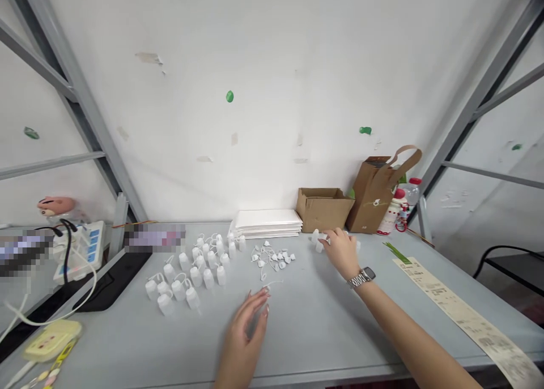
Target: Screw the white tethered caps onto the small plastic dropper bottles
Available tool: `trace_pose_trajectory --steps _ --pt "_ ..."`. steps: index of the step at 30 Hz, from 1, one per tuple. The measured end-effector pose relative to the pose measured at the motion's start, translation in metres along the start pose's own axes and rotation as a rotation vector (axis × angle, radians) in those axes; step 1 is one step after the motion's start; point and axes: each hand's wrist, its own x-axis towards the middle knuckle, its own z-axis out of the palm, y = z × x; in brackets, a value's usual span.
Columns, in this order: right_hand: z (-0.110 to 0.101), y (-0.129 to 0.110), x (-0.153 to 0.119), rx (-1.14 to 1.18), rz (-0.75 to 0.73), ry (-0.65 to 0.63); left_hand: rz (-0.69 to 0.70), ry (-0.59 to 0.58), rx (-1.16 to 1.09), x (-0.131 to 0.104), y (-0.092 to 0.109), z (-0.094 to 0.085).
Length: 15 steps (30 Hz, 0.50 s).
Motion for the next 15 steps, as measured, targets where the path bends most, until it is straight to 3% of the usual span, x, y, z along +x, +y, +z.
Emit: trace_pose_trajectory --steps 10,15 --pt "0.012 0.004 0.000 0.047 -0.054 0.006 0.003 0.069 0.053 0.000 0.010 0.001" --pt "-0.001 -0.002 -0.015 0.174 -0.093 -0.022 0.115 0.146 0.344 0.009 0.009 0.006"
